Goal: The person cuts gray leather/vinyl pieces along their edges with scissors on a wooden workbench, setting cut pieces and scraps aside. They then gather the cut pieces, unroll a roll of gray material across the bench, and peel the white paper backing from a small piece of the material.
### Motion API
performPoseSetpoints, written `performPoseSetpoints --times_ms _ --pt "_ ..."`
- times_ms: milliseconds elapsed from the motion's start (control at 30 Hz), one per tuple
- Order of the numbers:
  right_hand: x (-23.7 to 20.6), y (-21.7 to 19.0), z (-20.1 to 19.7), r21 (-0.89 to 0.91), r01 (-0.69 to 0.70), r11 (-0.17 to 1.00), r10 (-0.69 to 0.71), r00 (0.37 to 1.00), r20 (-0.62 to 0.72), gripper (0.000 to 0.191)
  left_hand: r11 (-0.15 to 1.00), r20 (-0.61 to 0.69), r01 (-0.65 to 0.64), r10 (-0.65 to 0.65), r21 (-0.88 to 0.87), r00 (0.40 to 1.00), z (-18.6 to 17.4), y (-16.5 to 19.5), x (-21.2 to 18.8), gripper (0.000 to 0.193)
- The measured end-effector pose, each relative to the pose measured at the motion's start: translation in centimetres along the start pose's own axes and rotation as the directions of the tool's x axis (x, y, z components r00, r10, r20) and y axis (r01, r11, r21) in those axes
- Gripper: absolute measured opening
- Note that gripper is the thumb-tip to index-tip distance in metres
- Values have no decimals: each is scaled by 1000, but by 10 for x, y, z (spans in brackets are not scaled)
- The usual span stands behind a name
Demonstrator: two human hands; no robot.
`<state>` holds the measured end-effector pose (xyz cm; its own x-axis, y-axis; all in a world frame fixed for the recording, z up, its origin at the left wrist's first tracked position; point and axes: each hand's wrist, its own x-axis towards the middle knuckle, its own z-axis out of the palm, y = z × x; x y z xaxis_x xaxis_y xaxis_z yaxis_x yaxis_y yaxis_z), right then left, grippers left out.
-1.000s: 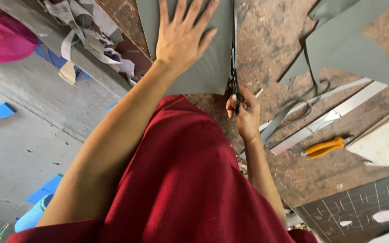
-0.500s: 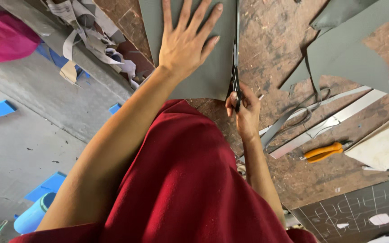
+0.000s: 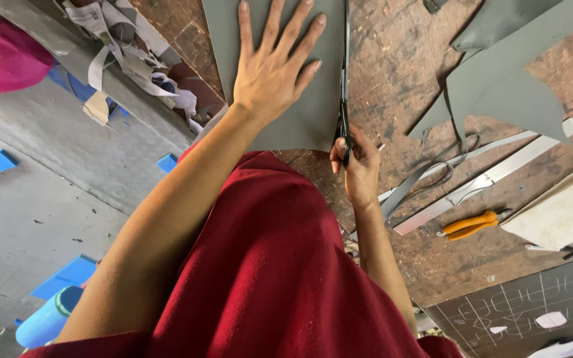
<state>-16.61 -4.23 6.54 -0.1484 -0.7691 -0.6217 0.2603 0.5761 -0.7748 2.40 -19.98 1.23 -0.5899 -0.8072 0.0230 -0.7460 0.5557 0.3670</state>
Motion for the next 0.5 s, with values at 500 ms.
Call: performPoseSetpoints --times_ms 500 --pt "2 3 6 4 22 1000 -21 998 -53 43 1000 11 3 -3 4 1000 6 -2 -2 59"
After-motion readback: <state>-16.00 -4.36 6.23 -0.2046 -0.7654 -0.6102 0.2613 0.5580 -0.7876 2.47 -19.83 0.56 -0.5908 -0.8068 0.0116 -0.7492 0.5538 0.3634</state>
